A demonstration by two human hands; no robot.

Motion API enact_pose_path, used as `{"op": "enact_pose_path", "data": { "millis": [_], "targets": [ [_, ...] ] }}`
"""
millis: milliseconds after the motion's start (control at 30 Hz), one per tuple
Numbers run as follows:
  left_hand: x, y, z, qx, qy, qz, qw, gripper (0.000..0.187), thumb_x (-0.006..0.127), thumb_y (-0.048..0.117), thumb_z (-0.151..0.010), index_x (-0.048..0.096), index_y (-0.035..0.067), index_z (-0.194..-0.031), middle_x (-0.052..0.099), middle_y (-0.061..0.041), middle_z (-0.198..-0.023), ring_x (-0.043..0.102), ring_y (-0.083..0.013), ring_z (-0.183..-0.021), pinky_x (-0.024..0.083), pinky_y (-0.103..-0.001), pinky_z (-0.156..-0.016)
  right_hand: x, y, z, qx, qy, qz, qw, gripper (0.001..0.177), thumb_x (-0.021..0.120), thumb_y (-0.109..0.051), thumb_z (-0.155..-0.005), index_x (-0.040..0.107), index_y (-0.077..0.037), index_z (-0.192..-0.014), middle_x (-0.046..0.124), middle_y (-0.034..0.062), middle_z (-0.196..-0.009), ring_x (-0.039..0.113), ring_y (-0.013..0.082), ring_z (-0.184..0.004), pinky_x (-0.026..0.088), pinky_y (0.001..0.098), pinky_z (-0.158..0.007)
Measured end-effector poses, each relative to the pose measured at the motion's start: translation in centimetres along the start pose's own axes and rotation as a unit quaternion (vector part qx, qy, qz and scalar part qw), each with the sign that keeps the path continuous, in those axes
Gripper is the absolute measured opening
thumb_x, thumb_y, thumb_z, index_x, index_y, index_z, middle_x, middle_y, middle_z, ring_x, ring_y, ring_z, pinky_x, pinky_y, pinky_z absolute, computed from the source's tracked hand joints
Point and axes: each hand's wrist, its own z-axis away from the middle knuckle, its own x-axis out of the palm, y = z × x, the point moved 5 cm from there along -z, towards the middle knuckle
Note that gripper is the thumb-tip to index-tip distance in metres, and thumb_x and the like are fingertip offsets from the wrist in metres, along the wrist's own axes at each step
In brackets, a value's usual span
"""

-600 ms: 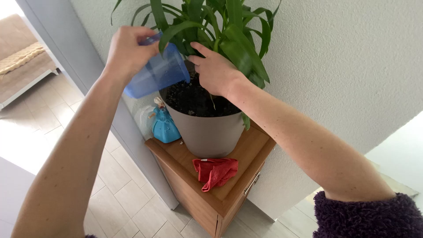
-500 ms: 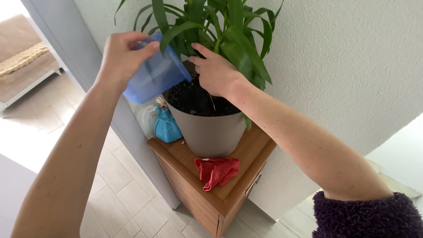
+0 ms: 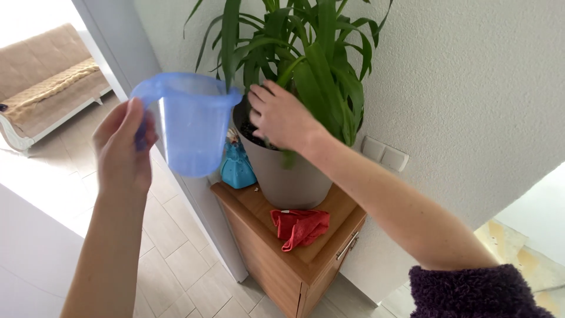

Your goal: The person wipes the leaves of a potted plant with a red cloth, then walks to the kitchen sink and fills a blue pitcher with water.

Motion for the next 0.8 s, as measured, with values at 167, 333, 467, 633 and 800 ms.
{"op": "enact_pose_path", "data": {
  "millis": [167, 333, 467, 633, 800],
  "targets": [
    [-5.2, -0.2, 2.5, 0.041, 0.039, 0.056, 0.997, 0.016, 0.069, 0.027, -0.102, 0.069, 0.011, -0.106, 0.055, 0.002, -0.077, 0.053, -0.0053, -0.072, 0.039, -0.017, -0.062, -1.9, -3.4, 1.4, 0.03, 0.095, -0.113, 0.989, 0.054, 0.043, -0.037, -0.106, 0.044, -0.005, -0.151, 0.04, 0.0214, -0.159, 0.035, 0.0356, -0.147, 0.028, 0.0493, -0.123],
    [-7.9, -0.1, 6.1, 0.048, 0.063, 0.062, 0.995, 0.014, 0.068, 0.027, -0.104, 0.07, 0.015, -0.111, 0.06, 0.004, -0.082, 0.06, -0.0037, -0.079, 0.044, -0.016, -0.066, -4.0, -7.1, 4.1, 0.035, 0.202, -0.212, 0.956, 0.048, 0.061, -0.014, -0.097, 0.054, 0.001, -0.142, 0.052, 0.0224, -0.15, 0.047, 0.0341, -0.14, 0.039, 0.046, -0.119],
    [-9.6, -3.0, 7.8, 0.048, 0.051, 0.097, 0.993, 0.02, 0.067, 0.027, -0.104, 0.067, 0.011, -0.116, 0.064, -0.003, -0.087, 0.061, -0.0096, -0.077, 0.054, -0.019, -0.072, -6.1, -8.6, 7.5, 0.087, 0.264, -0.366, 0.888, 0.036, 0.062, -0.019, -0.1, 0.058, -0.001, -0.131, 0.061, 0.0187, -0.129, 0.062, 0.0319, -0.113, 0.053, 0.0428, -0.091],
    [-9.9, -8.1, 10.5, 0.02, 0.039, 0.162, 0.986, 0.024, 0.07, 0.015, -0.098, 0.07, 0.011, -0.121, 0.074, -0.009, -0.107, 0.07, -0.0171, -0.082, 0.06, -0.025, -0.074, -10.0, -8.5, 12.6, 0.107, 0.387, -0.423, 0.812, 0.014, 0.067, -0.006, -0.098, 0.064, 0.002, -0.108, 0.063, 0.0085, -0.089, 0.061, 0.0215, -0.074, 0.053, 0.033, -0.063],
    [-6.0, -10.1, 13.3, -0.056, -0.046, 0.195, 0.978, 0.019, 0.062, 0.004, -0.099, 0.073, 0.005, -0.115, 0.072, -0.009, -0.089, 0.058, -0.0146, -0.073, 0.048, -0.025, -0.07, -9.6, -8.4, 15.8, 0.157, 0.365, -0.44, 0.806, 0.027, 0.076, -0.02, -0.093, 0.057, -0.002, -0.103, 0.062, 0.0122, -0.099, 0.063, 0.0248, -0.086, 0.055, 0.0334, -0.066]
  ]
}}
